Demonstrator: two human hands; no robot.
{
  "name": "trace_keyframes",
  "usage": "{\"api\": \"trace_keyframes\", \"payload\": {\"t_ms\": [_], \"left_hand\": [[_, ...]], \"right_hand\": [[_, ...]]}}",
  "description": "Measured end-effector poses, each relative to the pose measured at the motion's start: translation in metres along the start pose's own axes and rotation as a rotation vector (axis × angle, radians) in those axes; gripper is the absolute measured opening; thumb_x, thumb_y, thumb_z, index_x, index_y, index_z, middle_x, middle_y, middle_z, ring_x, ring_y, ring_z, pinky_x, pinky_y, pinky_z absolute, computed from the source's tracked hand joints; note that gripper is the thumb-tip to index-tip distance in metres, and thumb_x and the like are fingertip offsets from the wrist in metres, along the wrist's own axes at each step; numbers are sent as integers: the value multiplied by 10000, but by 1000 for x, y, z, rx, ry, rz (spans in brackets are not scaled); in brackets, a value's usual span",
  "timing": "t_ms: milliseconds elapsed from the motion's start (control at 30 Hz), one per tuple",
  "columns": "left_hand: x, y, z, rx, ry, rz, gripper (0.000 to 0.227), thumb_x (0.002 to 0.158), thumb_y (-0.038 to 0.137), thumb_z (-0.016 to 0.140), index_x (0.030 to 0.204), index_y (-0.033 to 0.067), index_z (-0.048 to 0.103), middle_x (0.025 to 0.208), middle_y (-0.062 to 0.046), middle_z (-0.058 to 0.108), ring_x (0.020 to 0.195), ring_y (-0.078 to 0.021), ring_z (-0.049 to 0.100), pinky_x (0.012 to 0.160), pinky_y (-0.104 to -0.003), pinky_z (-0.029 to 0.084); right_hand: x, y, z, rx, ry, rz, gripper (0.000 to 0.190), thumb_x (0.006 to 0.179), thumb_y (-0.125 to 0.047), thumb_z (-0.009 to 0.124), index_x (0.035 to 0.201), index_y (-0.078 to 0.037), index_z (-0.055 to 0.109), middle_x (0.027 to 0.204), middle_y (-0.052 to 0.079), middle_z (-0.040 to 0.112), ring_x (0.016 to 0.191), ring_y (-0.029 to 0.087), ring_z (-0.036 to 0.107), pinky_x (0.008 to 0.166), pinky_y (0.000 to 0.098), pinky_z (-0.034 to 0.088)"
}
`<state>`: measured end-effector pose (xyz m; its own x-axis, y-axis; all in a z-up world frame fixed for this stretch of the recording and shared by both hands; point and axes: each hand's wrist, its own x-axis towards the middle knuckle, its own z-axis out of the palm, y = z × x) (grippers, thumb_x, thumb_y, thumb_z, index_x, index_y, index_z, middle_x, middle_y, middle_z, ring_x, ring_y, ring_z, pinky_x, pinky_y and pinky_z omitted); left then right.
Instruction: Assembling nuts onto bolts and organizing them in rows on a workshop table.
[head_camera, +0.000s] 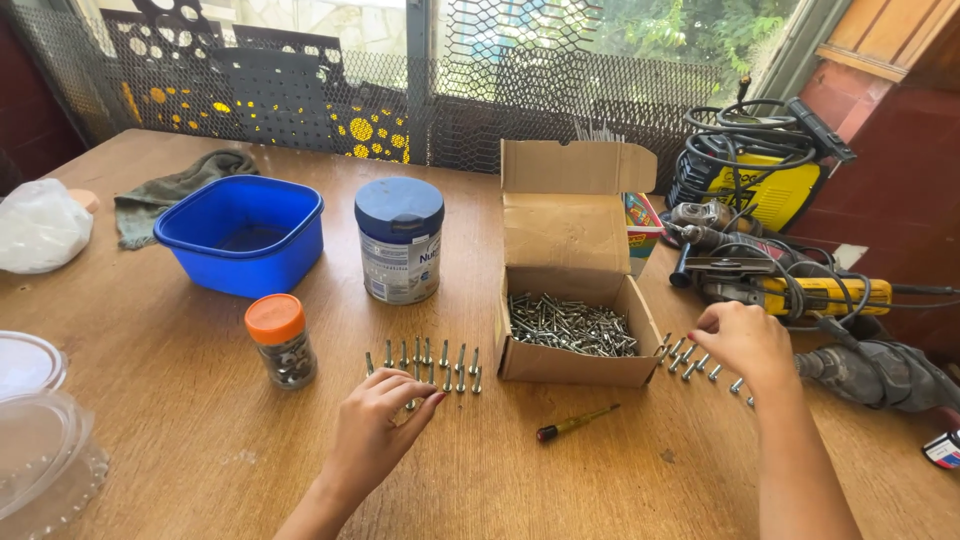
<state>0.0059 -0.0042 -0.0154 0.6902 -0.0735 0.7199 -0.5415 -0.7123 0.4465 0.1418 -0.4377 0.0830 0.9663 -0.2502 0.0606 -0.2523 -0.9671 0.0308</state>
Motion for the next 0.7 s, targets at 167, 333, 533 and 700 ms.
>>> {"api": "trace_keyframes", "payload": {"t_ms": [167, 333, 533, 700], "left_hand": [[-1, -4, 2, 0, 26, 9, 141, 879, 291, 771, 870, 153, 798, 797, 33, 771, 818, -150, 675, 797, -327, 556], [-1, -9, 0, -7, 32, 3, 138, 889, 282, 759, 864, 150, 792, 806, 35, 782, 817, -153, 674, 750, -325, 548], [2, -9, -1, 16, 44, -32, 124, 878, 295, 774, 842, 179, 801, 803, 57, 779, 819, -129, 676, 717, -311, 550], [2, -5, -3, 2, 35, 34, 108, 894, 247, 768, 855, 148, 785, 783, 30, 763, 809, -154, 675, 706, -326, 541]], "right_hand": [[-21, -56, -9, 126, 111, -200, 262, 955, -438, 633, 1103, -280, 780, 1021, -45, 815, 942, 163, 766, 816, 358, 626], [10, -124, 28, 257, 66, -372, 231, 946, -401, 653, 1076, -262, 785, 1057, -59, 811, 1034, 162, 734, 928, 387, 566], [82, -158, 81, 197, -24, -359, 265, 883, -311, 651, 1127, -272, 747, 1136, 59, 763, 1097, 353, 697, 942, 484, 557], [92, -161, 91, 102, -66, -384, 190, 883, -294, 701, 1050, -242, 774, 1112, 97, 753, 1057, 359, 706, 883, 477, 578]]}}
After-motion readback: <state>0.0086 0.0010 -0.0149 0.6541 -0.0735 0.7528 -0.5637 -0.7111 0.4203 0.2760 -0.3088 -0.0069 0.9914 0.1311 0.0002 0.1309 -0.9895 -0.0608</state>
